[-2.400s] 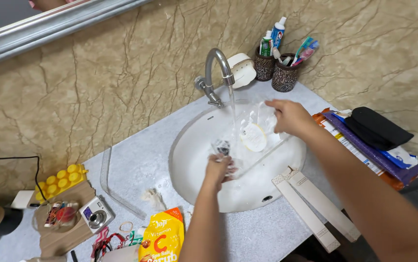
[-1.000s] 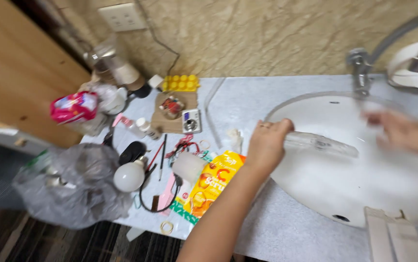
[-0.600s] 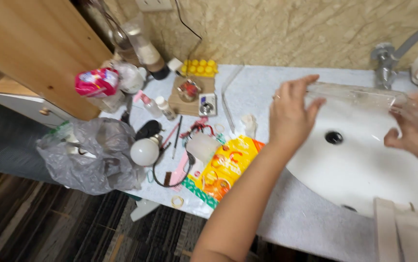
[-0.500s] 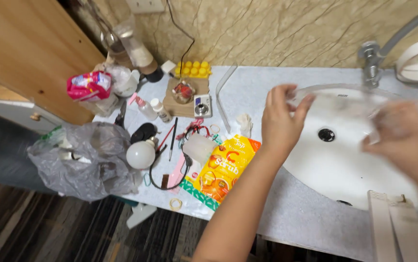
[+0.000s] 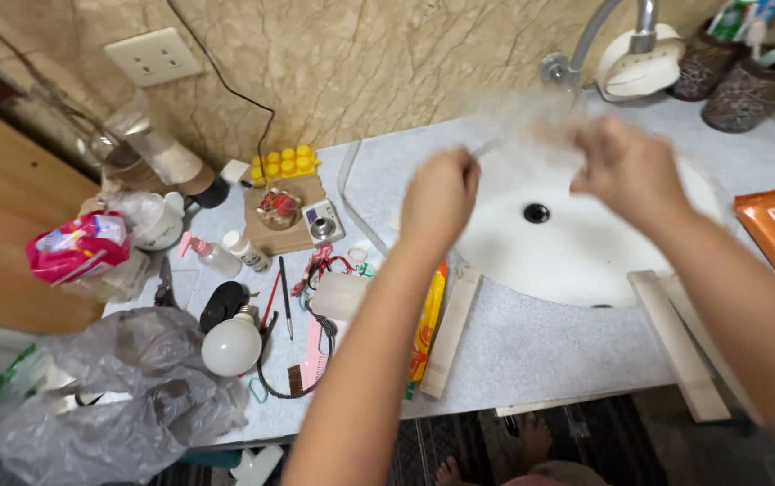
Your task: The person organizes items on a bathroom counter, then washes a clear plastic organizer and a small white cloth under running water. They scrub the organizer with a sponge, rinse both items, and place the organizer into a cabinet under the sink.
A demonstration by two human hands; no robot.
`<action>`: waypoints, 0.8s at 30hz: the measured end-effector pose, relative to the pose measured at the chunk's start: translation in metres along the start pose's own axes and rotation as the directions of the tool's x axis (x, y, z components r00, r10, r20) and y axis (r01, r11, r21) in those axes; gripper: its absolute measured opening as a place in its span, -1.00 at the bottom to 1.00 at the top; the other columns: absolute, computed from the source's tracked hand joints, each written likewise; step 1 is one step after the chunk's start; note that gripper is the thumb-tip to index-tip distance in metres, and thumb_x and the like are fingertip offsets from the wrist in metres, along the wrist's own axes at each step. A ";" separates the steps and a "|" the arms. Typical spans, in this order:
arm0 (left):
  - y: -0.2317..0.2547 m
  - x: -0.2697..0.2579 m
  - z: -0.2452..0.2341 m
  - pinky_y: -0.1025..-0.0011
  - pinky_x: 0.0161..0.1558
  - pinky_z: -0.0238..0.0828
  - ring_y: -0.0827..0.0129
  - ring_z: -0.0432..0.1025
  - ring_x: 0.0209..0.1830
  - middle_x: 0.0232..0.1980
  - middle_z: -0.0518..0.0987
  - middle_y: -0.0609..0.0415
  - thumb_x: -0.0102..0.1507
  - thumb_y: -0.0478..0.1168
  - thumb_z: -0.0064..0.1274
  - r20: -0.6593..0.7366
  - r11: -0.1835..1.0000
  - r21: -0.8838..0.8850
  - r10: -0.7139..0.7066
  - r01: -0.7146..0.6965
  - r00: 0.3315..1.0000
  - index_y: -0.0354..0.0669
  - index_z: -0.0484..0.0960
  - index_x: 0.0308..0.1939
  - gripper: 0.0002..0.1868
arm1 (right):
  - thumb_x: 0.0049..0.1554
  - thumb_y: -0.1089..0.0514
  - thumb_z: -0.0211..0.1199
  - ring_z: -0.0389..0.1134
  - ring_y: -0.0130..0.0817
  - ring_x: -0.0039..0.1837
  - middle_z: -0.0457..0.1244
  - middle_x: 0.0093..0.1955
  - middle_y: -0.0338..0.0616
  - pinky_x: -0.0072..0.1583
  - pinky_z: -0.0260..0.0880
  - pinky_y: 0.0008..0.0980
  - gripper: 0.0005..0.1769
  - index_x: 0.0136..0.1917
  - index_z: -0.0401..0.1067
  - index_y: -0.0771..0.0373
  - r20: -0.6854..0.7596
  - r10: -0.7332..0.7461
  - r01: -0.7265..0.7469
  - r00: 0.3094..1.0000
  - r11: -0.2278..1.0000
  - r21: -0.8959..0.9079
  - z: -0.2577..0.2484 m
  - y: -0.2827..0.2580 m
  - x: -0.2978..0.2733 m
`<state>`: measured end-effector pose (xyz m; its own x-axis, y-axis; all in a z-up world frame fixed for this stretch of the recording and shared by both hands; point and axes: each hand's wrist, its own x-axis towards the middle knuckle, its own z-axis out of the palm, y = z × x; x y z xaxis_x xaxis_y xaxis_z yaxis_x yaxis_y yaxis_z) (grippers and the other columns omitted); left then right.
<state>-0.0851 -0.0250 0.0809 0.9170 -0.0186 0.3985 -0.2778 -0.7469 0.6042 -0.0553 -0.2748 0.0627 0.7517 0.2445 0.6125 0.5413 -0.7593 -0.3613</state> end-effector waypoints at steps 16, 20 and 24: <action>-0.046 -0.021 0.044 -0.50 0.39 -0.59 -0.31 -0.44 0.65 0.67 -0.29 -0.21 0.23 0.32 0.05 0.379 0.823 0.561 -0.158 -0.090 0.912 0.08 0.11 0.59 -0.05 | -0.09 0.30 0.45 0.38 -0.01 0.10 0.37 0.05 0.00 0.15 0.37 -0.14 -0.33 0.32 0.44 0.16 -0.093 0.225 -0.233 0.970 0.969 -0.085 0.024 0.012 -0.041; -0.051 -0.020 0.032 -0.50 0.36 -0.59 -0.33 -0.49 0.62 0.65 -0.38 -0.27 0.16 0.30 0.15 0.398 0.795 0.603 -0.228 -0.066 0.889 0.04 -0.02 0.61 0.08 | -0.15 0.35 0.32 0.42 -0.08 -0.03 0.36 -0.01 -0.05 0.13 0.38 -0.16 -0.31 0.29 0.49 0.09 0.064 0.351 -0.357 0.934 0.923 0.145 0.035 0.001 -0.043; -0.047 -0.013 0.030 -0.42 0.45 -0.49 -0.31 -0.46 0.64 0.68 -0.38 -0.19 0.21 0.29 0.07 0.631 0.897 0.441 -0.278 -0.040 0.724 0.19 0.02 0.60 -0.03 | -0.13 0.32 0.39 0.38 0.02 0.06 0.39 0.00 -0.02 0.11 0.37 -0.07 -0.38 0.24 0.47 0.09 0.048 0.286 -0.272 0.957 0.943 -0.194 0.050 0.007 -0.040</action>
<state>-0.0752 -0.0099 0.0268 0.9221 -0.2255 -0.3143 -0.1596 -0.9619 0.2217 -0.0632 -0.2601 0.0005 0.8920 0.0459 0.4497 0.2332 -0.8990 -0.3707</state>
